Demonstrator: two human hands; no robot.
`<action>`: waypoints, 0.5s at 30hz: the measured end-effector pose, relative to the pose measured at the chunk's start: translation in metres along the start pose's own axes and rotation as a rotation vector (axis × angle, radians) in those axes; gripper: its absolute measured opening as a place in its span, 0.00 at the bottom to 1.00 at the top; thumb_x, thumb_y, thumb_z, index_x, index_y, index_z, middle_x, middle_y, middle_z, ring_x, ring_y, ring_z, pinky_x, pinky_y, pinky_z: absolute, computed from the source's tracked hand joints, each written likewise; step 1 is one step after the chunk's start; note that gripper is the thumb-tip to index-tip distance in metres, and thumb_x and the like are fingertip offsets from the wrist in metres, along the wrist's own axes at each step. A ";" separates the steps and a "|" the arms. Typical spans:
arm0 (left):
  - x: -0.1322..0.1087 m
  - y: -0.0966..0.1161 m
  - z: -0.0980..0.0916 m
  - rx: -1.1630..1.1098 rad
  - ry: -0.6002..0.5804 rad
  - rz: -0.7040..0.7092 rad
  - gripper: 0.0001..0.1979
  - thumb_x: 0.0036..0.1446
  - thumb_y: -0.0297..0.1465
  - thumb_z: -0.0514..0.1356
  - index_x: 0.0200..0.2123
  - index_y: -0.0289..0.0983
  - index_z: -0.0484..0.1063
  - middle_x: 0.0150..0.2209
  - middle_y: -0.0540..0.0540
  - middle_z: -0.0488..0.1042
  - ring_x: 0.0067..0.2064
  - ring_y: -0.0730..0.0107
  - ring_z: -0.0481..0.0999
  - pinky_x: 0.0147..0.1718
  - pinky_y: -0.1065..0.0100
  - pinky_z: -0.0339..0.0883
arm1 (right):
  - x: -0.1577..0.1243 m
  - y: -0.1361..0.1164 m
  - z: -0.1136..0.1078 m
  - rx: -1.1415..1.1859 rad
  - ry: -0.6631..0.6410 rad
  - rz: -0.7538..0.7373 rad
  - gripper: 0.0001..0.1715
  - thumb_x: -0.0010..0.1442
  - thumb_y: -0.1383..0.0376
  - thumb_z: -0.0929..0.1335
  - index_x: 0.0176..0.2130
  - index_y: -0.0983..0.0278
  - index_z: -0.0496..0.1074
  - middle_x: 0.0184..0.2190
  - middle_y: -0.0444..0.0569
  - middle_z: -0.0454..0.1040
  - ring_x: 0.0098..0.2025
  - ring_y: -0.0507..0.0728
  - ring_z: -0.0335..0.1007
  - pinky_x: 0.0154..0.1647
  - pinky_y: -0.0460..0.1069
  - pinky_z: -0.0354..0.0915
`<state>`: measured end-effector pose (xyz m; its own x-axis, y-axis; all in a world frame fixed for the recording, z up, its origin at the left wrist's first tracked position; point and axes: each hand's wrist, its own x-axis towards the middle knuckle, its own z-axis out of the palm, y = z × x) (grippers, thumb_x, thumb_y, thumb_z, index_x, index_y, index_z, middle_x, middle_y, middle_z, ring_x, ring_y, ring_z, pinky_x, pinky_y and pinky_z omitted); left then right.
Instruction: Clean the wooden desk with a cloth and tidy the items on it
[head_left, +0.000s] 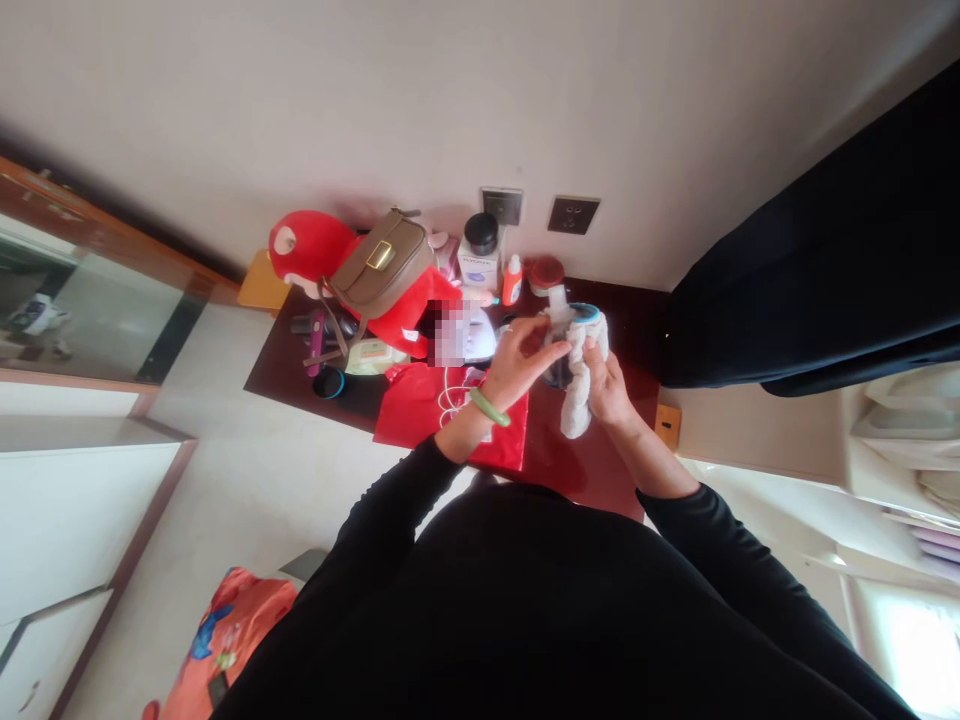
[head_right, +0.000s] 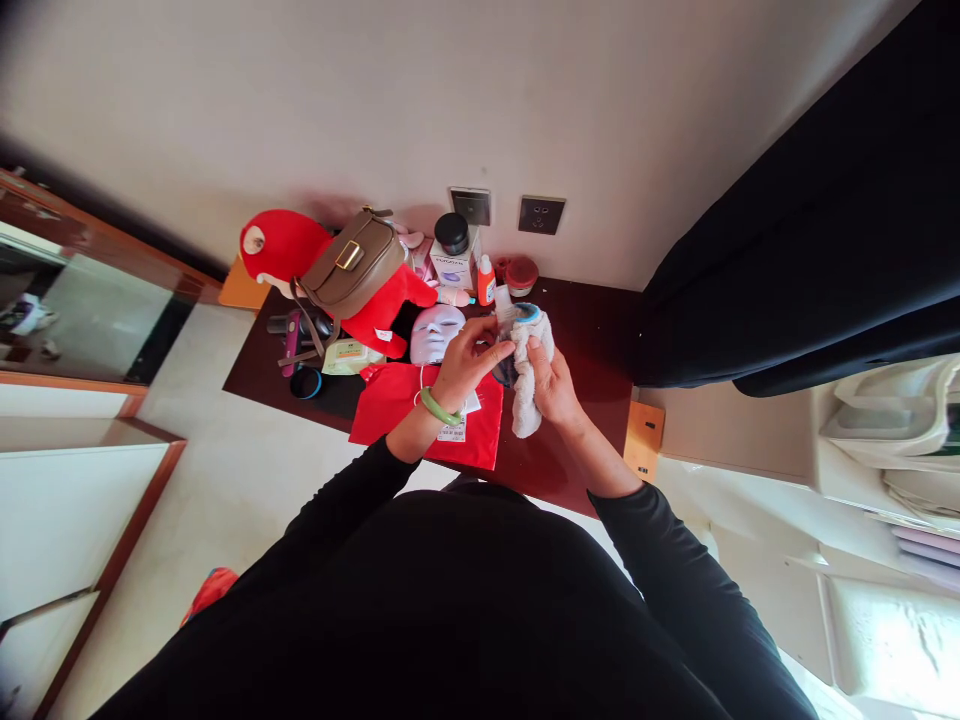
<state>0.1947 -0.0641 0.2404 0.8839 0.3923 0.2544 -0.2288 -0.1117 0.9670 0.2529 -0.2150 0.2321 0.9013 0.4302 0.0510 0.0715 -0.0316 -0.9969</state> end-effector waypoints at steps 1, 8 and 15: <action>-0.004 -0.006 0.003 -0.017 0.005 -0.037 0.21 0.61 0.47 0.74 0.48 0.41 0.77 0.46 0.43 0.78 0.45 0.58 0.78 0.49 0.53 0.75 | -0.001 0.004 0.000 -0.008 -0.012 0.044 0.39 0.64 0.26 0.65 0.34 0.56 0.74 0.27 0.45 0.73 0.32 0.59 0.72 0.38 0.57 0.76; -0.035 -0.031 0.023 0.046 0.125 -0.046 0.19 0.61 0.45 0.74 0.48 0.43 0.73 0.45 0.44 0.75 0.47 0.56 0.77 0.53 0.48 0.75 | -0.010 0.023 0.003 -0.061 -0.004 0.327 0.42 0.62 0.24 0.62 0.27 0.56 0.67 0.21 0.46 0.67 0.28 0.60 0.67 0.32 0.59 0.73; -0.026 -0.044 0.028 0.107 0.239 0.070 0.19 0.65 0.44 0.71 0.54 0.46 0.73 0.57 0.41 0.75 0.63 0.48 0.75 0.68 0.42 0.69 | -0.035 0.031 0.036 0.008 0.018 0.305 0.36 0.67 0.30 0.61 0.38 0.55 0.74 0.34 0.53 0.79 0.42 0.66 0.79 0.44 0.62 0.79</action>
<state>0.1928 -0.0948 0.1910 0.7434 0.5831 0.3277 -0.2299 -0.2373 0.9439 0.2079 -0.1987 0.1968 0.8879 0.3862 -0.2497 -0.2069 -0.1496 -0.9669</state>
